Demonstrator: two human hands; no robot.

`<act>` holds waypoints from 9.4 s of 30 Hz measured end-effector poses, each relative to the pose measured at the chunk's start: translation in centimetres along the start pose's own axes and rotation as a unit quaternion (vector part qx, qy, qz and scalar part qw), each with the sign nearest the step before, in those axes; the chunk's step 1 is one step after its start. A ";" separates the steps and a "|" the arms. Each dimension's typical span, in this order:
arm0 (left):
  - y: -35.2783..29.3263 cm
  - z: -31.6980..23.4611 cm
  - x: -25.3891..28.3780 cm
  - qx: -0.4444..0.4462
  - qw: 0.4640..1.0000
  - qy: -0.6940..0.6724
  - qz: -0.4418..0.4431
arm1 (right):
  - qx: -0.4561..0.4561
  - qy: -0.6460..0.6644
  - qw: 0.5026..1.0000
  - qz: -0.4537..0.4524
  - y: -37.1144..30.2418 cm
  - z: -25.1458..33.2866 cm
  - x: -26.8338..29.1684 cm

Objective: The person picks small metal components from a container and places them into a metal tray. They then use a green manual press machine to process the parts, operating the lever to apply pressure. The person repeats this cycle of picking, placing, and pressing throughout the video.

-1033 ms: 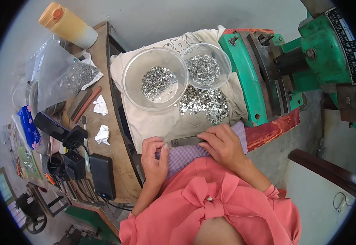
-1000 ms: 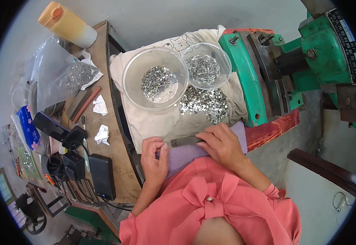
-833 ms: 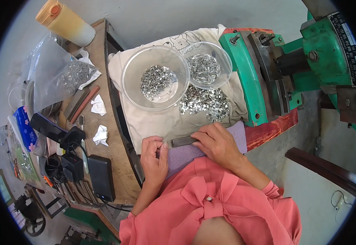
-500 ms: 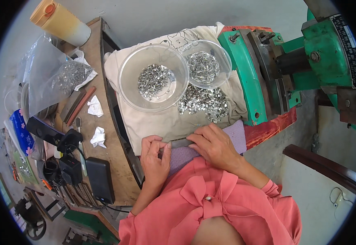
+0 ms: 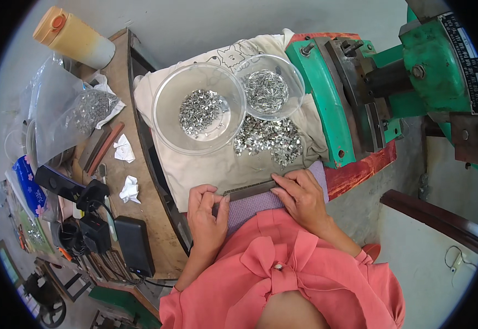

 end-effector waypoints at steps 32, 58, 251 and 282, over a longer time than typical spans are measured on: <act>-0.3 -0.2 0.3 -0.201 0.972 0.087 0.084 | 0.070 0.065 0.995 -0.008 -1.2 -1.1 -0.3; 9.3 -24.3 -10.0 -0.622 0.751 0.144 0.168 | 0.000 -0.046 0.942 -0.332 -5.7 -5.9 16.5; 15.6 -19.2 -18.6 -0.285 0.957 -0.026 0.046 | -0.073 -0.233 0.890 -0.385 9.2 1.8 57.0; 12.2 -19.5 -17.9 -0.314 0.947 -0.025 0.058 | -0.041 -0.208 0.829 -0.518 0.1 -6.5 55.9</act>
Point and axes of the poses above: each hand's wrist, its own y-axis towards the middle knuckle, its own x-axis out of the back of the hand, z = x × y, the point moved 5 cm from there along y, towards the middle knuckle
